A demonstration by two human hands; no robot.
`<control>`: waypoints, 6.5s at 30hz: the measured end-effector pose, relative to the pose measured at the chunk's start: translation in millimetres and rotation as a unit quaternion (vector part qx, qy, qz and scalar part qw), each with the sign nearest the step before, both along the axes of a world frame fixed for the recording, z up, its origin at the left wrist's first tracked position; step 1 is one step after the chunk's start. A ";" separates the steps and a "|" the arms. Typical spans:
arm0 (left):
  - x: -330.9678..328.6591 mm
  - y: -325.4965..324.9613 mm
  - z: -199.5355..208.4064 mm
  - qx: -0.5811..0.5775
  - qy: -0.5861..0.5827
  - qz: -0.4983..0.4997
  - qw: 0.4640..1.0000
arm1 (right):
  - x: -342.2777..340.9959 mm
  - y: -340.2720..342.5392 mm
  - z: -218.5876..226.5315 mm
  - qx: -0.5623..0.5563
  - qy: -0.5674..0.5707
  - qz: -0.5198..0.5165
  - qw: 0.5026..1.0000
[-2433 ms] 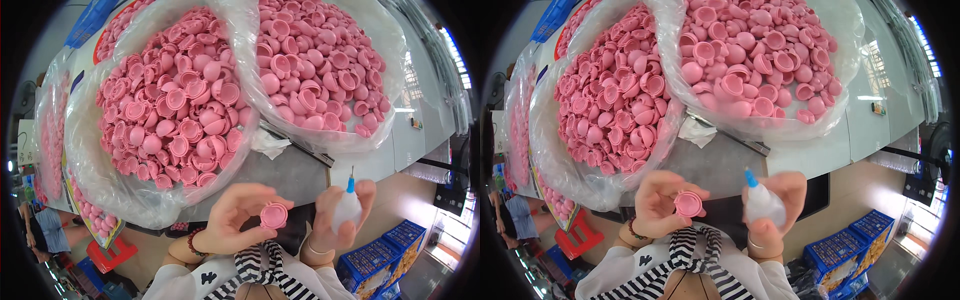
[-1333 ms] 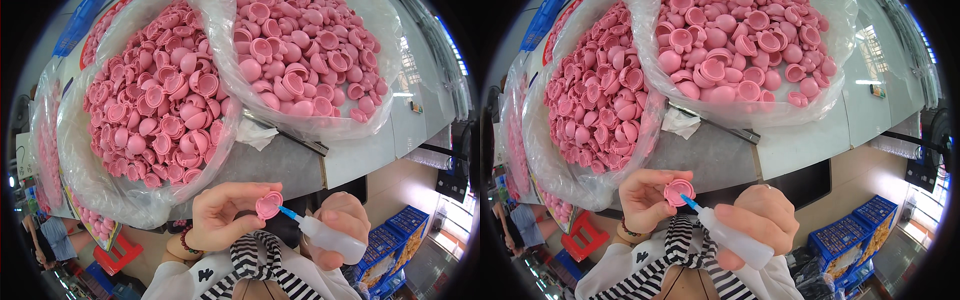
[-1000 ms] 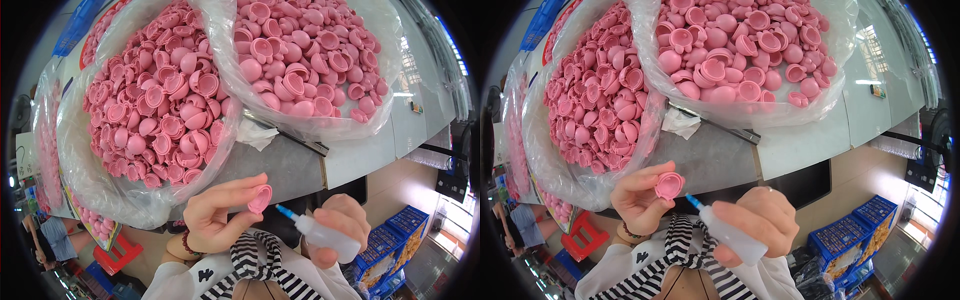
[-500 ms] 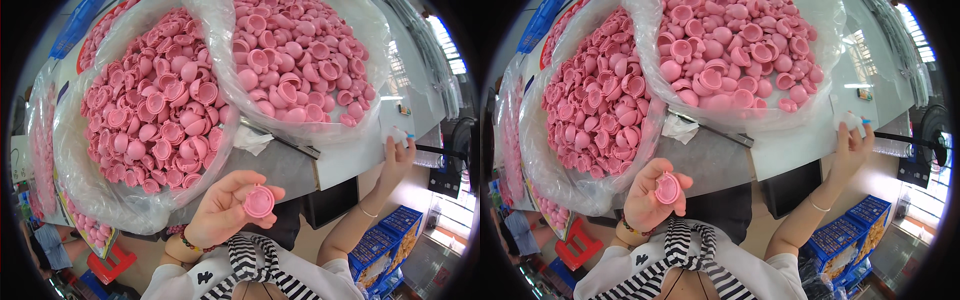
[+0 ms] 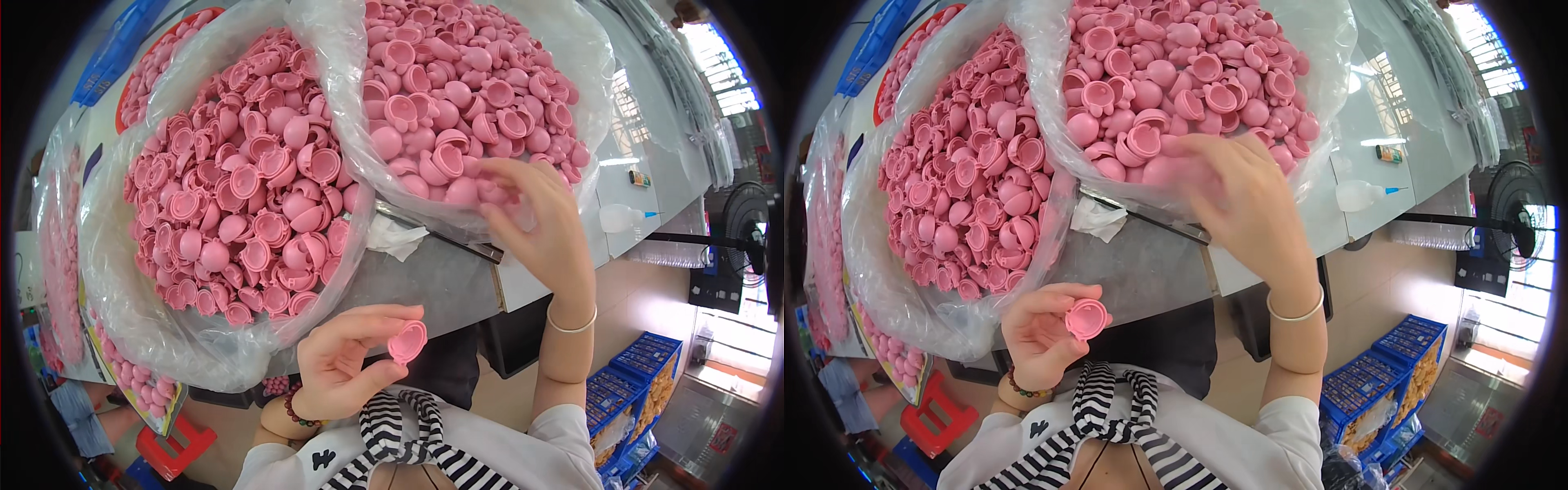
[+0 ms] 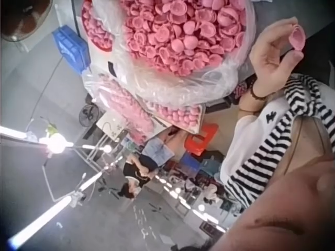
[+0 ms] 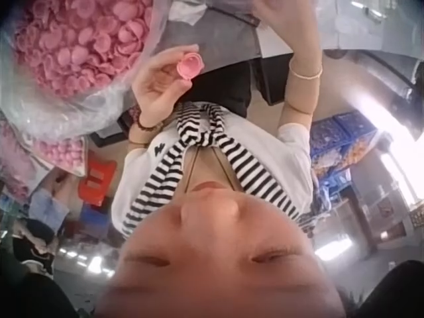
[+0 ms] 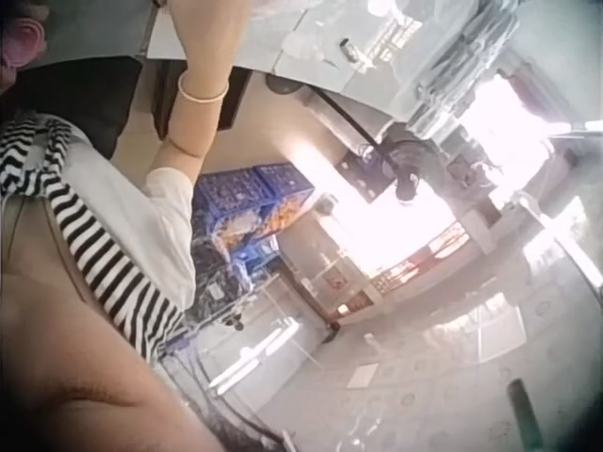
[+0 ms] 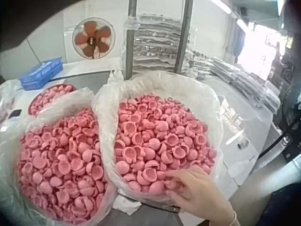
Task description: Gluing together small pink plastic toy components in a factory setting.
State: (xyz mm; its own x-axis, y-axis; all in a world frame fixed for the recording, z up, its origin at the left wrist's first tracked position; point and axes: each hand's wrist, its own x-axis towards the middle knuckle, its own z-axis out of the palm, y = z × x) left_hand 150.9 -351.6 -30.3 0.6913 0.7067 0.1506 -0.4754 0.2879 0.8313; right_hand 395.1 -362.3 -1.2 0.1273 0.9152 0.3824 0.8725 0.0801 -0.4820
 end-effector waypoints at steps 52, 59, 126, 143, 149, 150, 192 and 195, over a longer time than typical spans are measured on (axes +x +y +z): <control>11.1 11.7 -7.5 0.242 0.140 0.057 0.958 | -88.5 -71.5 -31.6 0.175 0.184 0.100 0.962; 10.9 15.5 -1.9 0.168 0.098 0.009 0.981 | -84.6 -73.3 -28.4 0.182 0.192 0.118 0.957; -16.5 6.8 7.7 0.430 0.274 0.169 0.844 | -108.9 -45.5 -8.4 -0.020 0.657 0.161 0.737; -151.3 32.4 22.4 0.350 0.239 0.759 0.494 | -87.6 -39.1 -16.8 0.084 0.547 0.009 0.833; -246.3 53.0 5.4 0.299 0.598 0.524 0.527 | -86.8 -44.5 -21.6 0.080 0.484 -0.017 0.871; -238.5 54.8 7.8 0.372 0.591 0.547 0.461 | -84.6 -45.3 -25.6 0.090 0.467 -0.012 0.880; 6.8 0.6 -6.6 -0.119 -0.050 -0.097 0.987 | -80.2 -65.9 -24.0 0.247 0.575 0.044 0.779; 6.3 -1.2 -3.0 -0.130 -0.022 -0.097 0.987 | -74.2 -68.1 -24.4 0.304 0.462 0.091 0.828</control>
State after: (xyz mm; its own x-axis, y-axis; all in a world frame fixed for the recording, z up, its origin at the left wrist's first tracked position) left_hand 157.2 -352.8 -33.4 0.8140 0.5807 0.0151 -0.4251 0.5778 0.6967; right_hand 320.9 -430.4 -25.5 0.5041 0.6254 0.5956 0.1006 0.6424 -0.7597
